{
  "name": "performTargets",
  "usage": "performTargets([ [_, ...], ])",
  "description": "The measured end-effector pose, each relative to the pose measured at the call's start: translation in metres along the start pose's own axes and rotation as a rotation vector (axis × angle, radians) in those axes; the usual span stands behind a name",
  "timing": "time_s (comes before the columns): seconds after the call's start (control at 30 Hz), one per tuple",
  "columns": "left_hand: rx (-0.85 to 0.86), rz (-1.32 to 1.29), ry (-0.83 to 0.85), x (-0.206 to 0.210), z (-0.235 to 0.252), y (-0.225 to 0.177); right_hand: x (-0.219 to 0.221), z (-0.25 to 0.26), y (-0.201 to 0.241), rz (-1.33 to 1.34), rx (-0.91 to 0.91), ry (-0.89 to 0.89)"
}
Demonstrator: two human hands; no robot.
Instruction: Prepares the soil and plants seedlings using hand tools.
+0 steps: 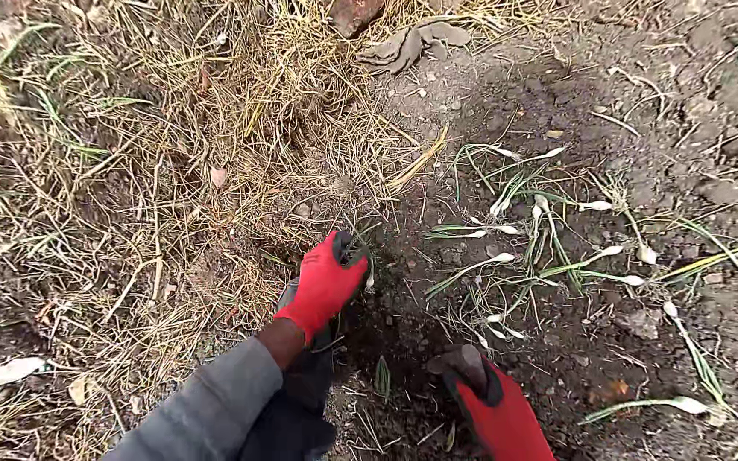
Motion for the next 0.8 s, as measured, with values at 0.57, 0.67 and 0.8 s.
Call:
performTargets([
  [0.57,0.119,-0.19,0.141,-0.069,0.038,0.014,-0.066,0.059,0.193,0.282,-0.551,-0.183],
  [0.67,0.054,-0.438,0.025,-0.119,0.06,0.038,-0.016,0.132,0.192,-0.137,-0.279,-0.126],
  [0.8,0.012,-0.597,-0.042,-0.141,0.089,0.066,-0.056,0.138,0.271,-0.141,-0.302,-0.152],
])
Point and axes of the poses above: each hand's wrist, its own z-axis towards the middle knuckle, its own x-axis out of the palm, y = z × x, the point moved 3 cm from there along z, towards the middle knuckle, and after that the axes turned 7 degrees about y, right-handed, at the moved point
